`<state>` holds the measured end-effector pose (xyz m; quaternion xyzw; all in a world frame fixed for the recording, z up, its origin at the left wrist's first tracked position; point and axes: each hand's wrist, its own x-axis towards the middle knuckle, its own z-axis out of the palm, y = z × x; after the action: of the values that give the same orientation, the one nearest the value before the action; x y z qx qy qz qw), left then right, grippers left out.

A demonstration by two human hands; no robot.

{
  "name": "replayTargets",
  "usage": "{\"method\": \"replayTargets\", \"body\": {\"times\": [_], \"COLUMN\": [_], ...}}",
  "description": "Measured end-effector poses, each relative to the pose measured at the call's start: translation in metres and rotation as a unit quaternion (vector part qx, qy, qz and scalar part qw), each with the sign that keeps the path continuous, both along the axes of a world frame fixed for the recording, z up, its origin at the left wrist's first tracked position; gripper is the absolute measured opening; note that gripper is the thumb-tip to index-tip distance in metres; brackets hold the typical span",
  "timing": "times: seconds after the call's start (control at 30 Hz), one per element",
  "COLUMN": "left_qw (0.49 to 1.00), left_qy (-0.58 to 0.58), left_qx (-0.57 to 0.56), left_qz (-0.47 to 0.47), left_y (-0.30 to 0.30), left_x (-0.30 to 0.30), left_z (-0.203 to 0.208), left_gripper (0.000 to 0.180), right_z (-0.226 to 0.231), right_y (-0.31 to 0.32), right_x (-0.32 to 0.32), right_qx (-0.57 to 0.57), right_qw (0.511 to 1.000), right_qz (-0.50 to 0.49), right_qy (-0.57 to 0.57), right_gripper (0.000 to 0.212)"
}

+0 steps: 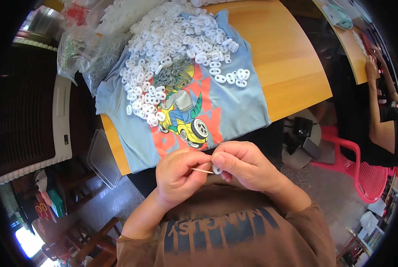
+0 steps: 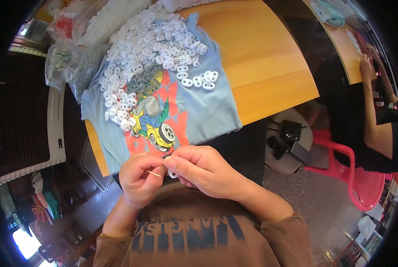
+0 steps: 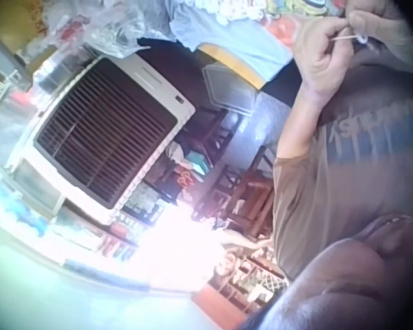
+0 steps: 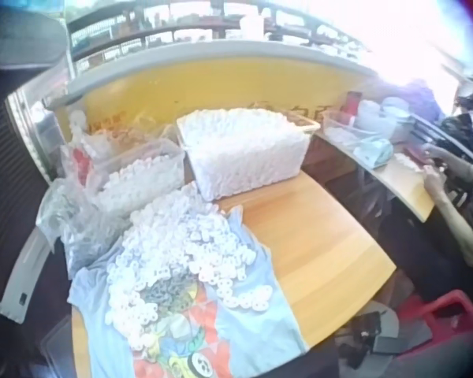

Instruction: The person assembles plastic cord locks by placing small metal springs into the plastic components and pressing the inner and outer parts together by hand.

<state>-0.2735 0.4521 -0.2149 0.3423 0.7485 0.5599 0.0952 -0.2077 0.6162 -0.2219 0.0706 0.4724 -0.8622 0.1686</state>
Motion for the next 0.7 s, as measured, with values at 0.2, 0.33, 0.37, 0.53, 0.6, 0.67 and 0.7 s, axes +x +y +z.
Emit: {"method": "replayTargets", "body": {"times": [0.2,0.33,0.37,0.53,0.6,0.67,0.7], "left_qw": [0.993,0.988,0.988,0.936,0.933,0.922,0.922], "left_qy": [0.113,-0.049,-0.05,-0.272,-0.284,-0.302,-0.302], "left_qx": [-0.014,0.028,0.027,0.21,0.209,0.237,0.238], "left_qz": [0.037,0.14,0.141,0.071,0.071,0.043,0.044], "left_y": [0.005,-0.001,0.0,0.006,0.011,0.012,0.011], "left_x": [0.004,0.008,0.007,0.006,0.007,0.008,0.008], "left_z": [-0.003,-0.007,-0.006,0.003,0.006,0.007,0.006], "left_gripper": [0.012,0.008,0.008,0.013,0.013,0.013,0.013], "right_z": [0.001,0.002,0.004,0.009,0.01,0.012,0.009], "right_y": [0.004,0.022,0.023,0.019,0.015,0.011,0.013], "right_x": [-0.003,-0.011,-0.011,-0.009,-0.007,-0.007,-0.008], "right_qx": [0.137,0.278,0.277,-0.01,-0.04,-0.054,-0.054], "right_qw": [0.984,0.951,0.951,0.993,0.993,0.99,0.99], "right_qz": [-0.061,-0.098,-0.097,-0.12,-0.111,-0.129,-0.128], "right_qy": [0.099,0.095,0.094,0.019,0.006,-0.021,-0.021], "right_gripper": [0.025,0.023,0.023,0.023,0.023,0.019,0.019]}}
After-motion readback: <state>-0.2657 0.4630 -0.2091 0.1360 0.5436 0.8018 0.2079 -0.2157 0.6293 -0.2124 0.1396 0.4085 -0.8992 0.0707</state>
